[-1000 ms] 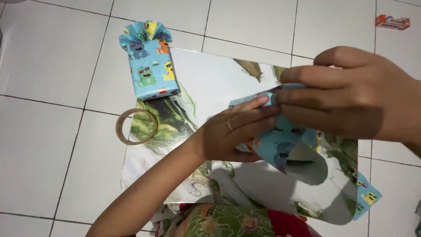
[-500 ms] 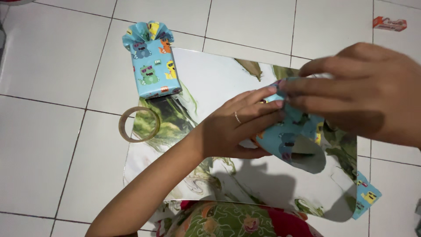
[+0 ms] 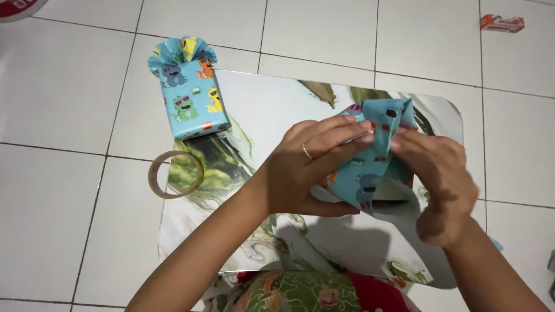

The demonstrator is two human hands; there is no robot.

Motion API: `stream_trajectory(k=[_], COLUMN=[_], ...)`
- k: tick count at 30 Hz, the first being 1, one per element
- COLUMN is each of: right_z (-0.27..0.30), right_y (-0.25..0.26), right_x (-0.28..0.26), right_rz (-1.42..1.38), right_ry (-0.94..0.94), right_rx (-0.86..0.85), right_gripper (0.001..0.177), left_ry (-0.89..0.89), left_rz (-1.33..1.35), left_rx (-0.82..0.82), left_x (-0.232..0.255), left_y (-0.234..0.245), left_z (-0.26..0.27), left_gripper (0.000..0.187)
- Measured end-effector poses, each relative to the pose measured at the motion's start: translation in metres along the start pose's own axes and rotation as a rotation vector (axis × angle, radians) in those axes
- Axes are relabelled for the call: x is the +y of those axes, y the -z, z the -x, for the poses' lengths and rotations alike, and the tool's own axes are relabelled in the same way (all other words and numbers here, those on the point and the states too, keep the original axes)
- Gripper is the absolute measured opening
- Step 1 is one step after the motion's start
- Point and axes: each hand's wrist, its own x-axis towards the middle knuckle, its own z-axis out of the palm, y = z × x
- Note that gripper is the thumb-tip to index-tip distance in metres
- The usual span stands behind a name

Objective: The person wraps a rectangular box with blue dinosaur-patterned wrapping paper on a tiled floor. They fold the paper around the box, smooth the edges, and secure the seams with clear tape. The person then folds and tapes the ends to complete the wrapping.

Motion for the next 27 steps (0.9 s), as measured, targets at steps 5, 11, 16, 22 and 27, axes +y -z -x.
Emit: stream_trajectory(k=[5, 11, 16, 22, 27], right_z=[-0.003, 0.023, 0.03, 0.031, 0.036], right_y=[0.0, -0.008, -0.013, -0.015, -0.022], right_x=[-0.01, -0.008, -0.005, 0.0, -0.005], right_rz=[-0.2, -0.177, -0.078, -0.138, -0.122], right_ry=[-0.215, -0.248, -0.081, -0.039, -0.1], right_rx=[-0.148, -0.155, -0.08, -0.03, 0.026], right_gripper=[0.07, 0.042, 0.028, 0.031, 0.023], left_ry=[0.004, -0.062, -0.019, -0.005, 0.062], left_rz=[-0.008, 0.057, 0.006, -0.027, -0.114], left_rx=[-0.06, -0.017, -0.061, -0.089, -0.164], left_x=[-0.004, -0.009, -0.007, 0.003, 0.013], left_y=[-0.001, -0.009, -0.008, -0.001, 0.004], left_z=[0.003, 0.009, 0.014, 0.01, 0.004], left_gripper=[0.091, 0.062, 0.06, 0.061, 0.059])
